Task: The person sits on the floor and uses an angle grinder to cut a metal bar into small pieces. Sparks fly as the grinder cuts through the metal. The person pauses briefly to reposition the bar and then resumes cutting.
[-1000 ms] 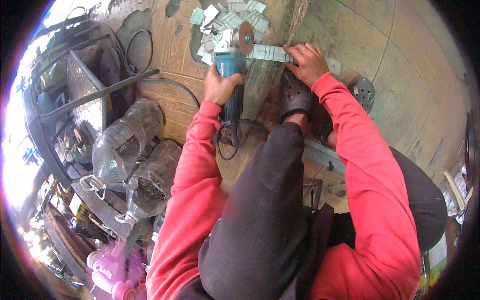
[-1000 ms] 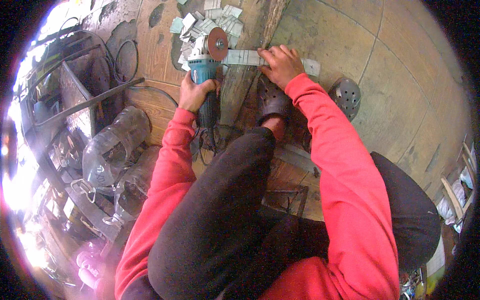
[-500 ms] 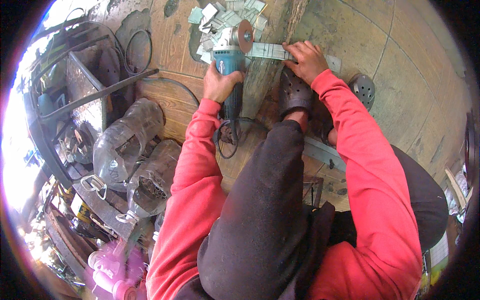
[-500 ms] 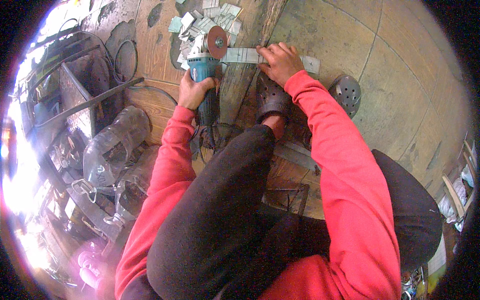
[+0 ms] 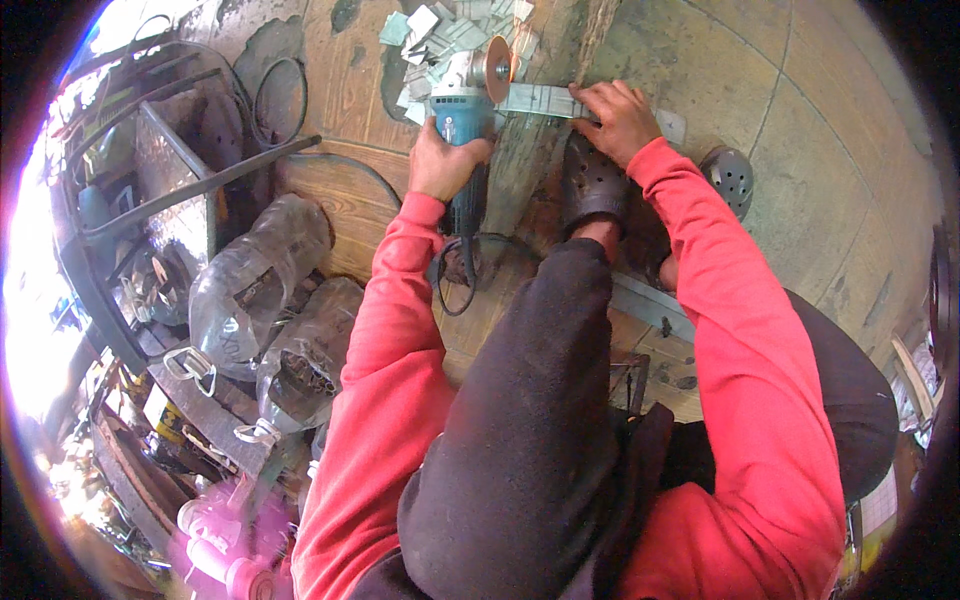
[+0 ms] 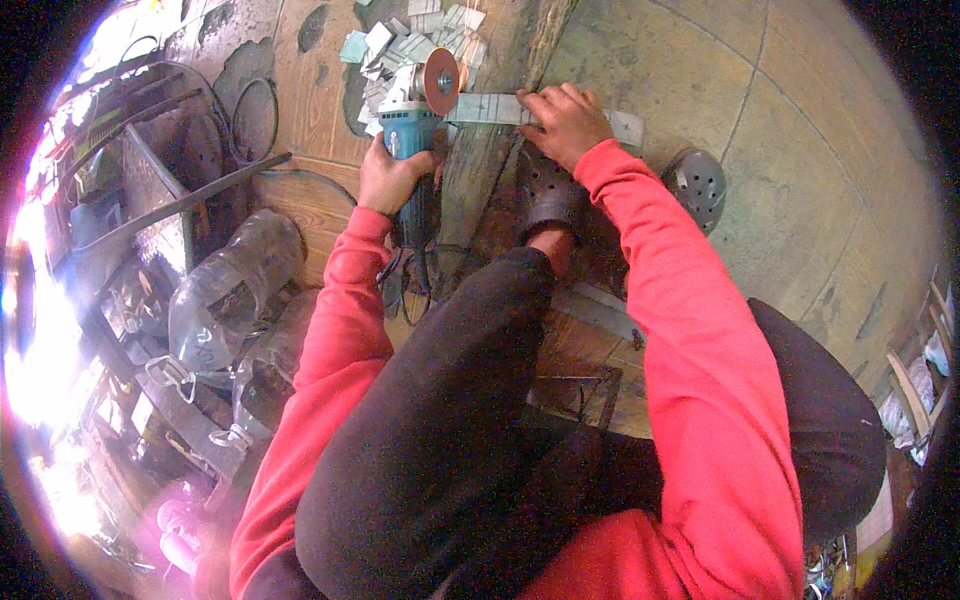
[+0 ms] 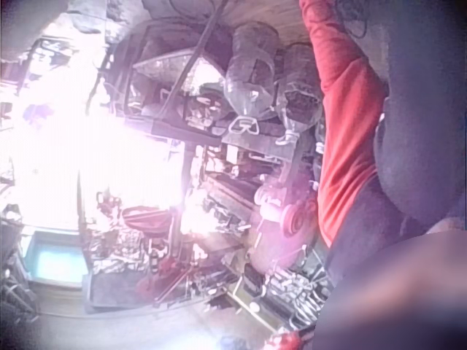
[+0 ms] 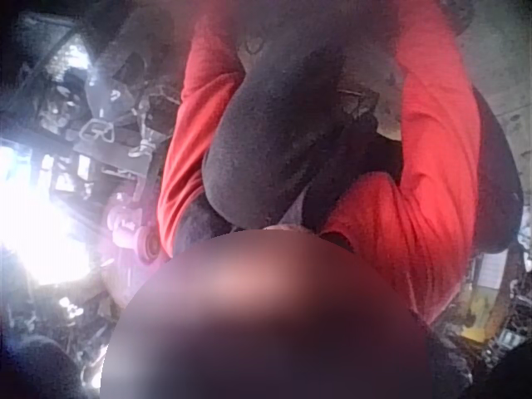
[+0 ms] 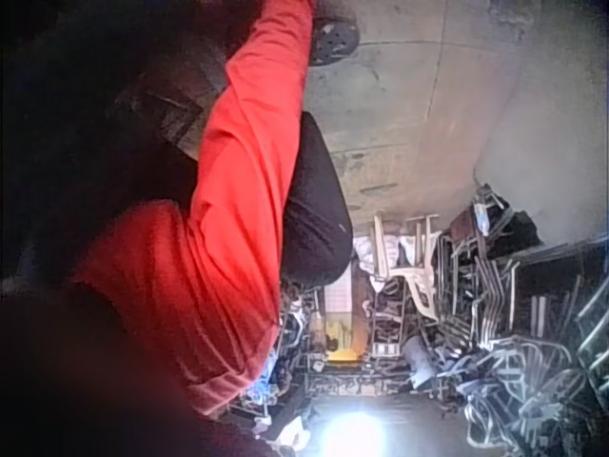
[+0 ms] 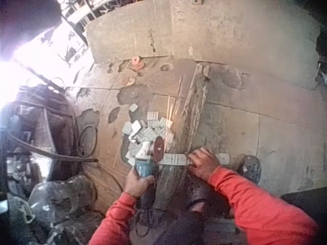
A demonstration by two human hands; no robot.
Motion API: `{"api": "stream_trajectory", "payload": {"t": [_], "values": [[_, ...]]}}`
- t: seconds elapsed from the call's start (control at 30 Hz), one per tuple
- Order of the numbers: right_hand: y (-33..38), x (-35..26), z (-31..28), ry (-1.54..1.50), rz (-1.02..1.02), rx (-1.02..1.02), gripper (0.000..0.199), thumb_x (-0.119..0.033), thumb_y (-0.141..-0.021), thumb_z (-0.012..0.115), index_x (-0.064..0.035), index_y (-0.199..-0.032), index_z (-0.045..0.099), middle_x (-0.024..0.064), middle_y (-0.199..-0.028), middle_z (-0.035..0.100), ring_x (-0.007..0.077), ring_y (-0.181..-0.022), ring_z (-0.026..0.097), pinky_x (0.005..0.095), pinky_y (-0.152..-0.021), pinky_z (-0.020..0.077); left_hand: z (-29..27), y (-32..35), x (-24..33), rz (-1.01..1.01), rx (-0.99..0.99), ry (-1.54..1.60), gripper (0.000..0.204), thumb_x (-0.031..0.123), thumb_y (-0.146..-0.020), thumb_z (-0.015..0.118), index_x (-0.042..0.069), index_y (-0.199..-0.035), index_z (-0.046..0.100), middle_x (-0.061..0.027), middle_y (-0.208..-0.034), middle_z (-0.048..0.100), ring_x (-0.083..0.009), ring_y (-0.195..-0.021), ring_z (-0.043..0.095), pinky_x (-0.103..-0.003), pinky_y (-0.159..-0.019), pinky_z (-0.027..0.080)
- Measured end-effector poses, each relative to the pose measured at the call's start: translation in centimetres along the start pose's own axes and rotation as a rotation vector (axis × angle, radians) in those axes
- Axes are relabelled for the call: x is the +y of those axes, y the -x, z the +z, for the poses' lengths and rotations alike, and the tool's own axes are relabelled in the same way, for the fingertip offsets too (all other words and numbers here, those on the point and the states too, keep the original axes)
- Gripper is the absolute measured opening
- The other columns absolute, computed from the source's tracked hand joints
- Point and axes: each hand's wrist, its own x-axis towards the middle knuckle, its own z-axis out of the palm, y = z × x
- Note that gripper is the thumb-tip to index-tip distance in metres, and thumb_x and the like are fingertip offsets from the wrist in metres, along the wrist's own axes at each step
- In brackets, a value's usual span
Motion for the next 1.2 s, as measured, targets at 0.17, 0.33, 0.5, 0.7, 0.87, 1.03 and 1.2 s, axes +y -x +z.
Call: {"api": "stream_trajectory", "payload": {"t": [0.17,0.33,0.5,0.7,0.87,1.03,1.2], "values": [[0.0,0.3,0.1,0.002,-0.035,0.025,0.048,-0.041,-0.086,0.067,-0.0181,-0.128,0.061,0.0030,-0.105,0.063,0.0239,-0.104,0.056,0.0408,-0.090,0.0427,-0.5,0.4,1.4,-0.054,0.009,-0.105,0.067,0.032,-0.059,0.078,-0.003,-0.113,0.058,-0.0275,-0.106,0.067,-0.0394,-0.103,0.065,-0.042,-0.091,0.050],[0.0,0.6,0.3,-0.010,-0.059,0.046,0.049,-0.042,-0.086,0.066,-0.0171,-0.128,0.061,0.0020,-0.103,0.063,0.0232,-0.102,0.057,0.0393,-0.088,0.0436,-0.7,0.2,2.2,-0.063,-0.024,-0.123,0.069,0.034,-0.060,0.077,-0.003,-0.115,0.058,-0.0283,-0.108,0.066,-0.0402,-0.105,0.064,-0.043,-0.093,0.049],[0.0,0.9,0.6,0.009,-0.090,0.073,0.050,-0.042,-0.086,0.066,-0.0173,-0.129,0.061,0.0023,-0.103,0.064,0.0233,-0.102,0.057,0.0388,-0.087,0.0443,0.1,-0.5,1.3,-0.025,0.026,-0.122,0.071,0.035,-0.060,0.078,-0.003,-0.116,0.058,-0.0277,-0.108,0.066,-0.0398,-0.104,0.064,-0.042,-0.093,0.049],[-0.1,1.1,0.7,0.011,-0.078,0.017,0.050,-0.046,-0.089,0.061,-0.0173,-0.130,0.060,0.0045,-0.105,0.064,0.0240,-0.104,0.057,0.0405,-0.089,0.0442,-0.3,-0.1,1.4,-0.044,0.017,-0.174,0.071,0.034,-0.059,0.078,-0.004,-0.115,0.058,-0.0272,-0.106,0.067,-0.0403,-0.103,0.065,-0.042,-0.092,0.049],[-0.1,1.0,0.3,0.005,-0.067,-0.029,0.050,-0.046,-0.090,0.059,-0.0155,-0.129,0.060,0.0054,-0.106,0.064,0.0256,-0.104,0.057,0.0410,-0.088,0.0443,-0.6,0.7,2.5,-0.047,0.011,-0.140,0.069,0.032,-0.059,0.079,-0.006,-0.113,0.057,-0.0280,-0.106,0.067,-0.0409,-0.103,0.064,-0.043,-0.091,0.049],[-0.2,1.1,0.3,-0.014,-0.078,-0.022,0.049,-0.045,-0.091,0.059,-0.0151,-0.129,0.059,0.0058,-0.105,0.064,0.0265,-0.103,0.058,0.0414,-0.088,0.0448,-0.7,0.9,2.2,-0.056,0.005,-0.160,0.068,0.032,-0.060,0.079,-0.007,-0.111,0.057,-0.0289,-0.106,0.066,-0.0408,-0.103,0.064,-0.043,-0.091,0.049],[-0.3,1.4,0.7,-0.028,-0.079,-0.021,0.049,-0.045,-0.091,0.059,-0.0161,-0.130,0.059,0.0058,-0.104,0.064,0.0267,-0.103,0.058,0.0413,-0.088,0.0459,-0.7,0.7,1.4,-0.027,-0.009,-0.134,0.067,0.031,-0.060,0.078,-0.007,-0.110,0.058,-0.0287,-0.105,0.066,-0.0404,-0.102,0.065,-0.043,-0.090,0.050]]}}
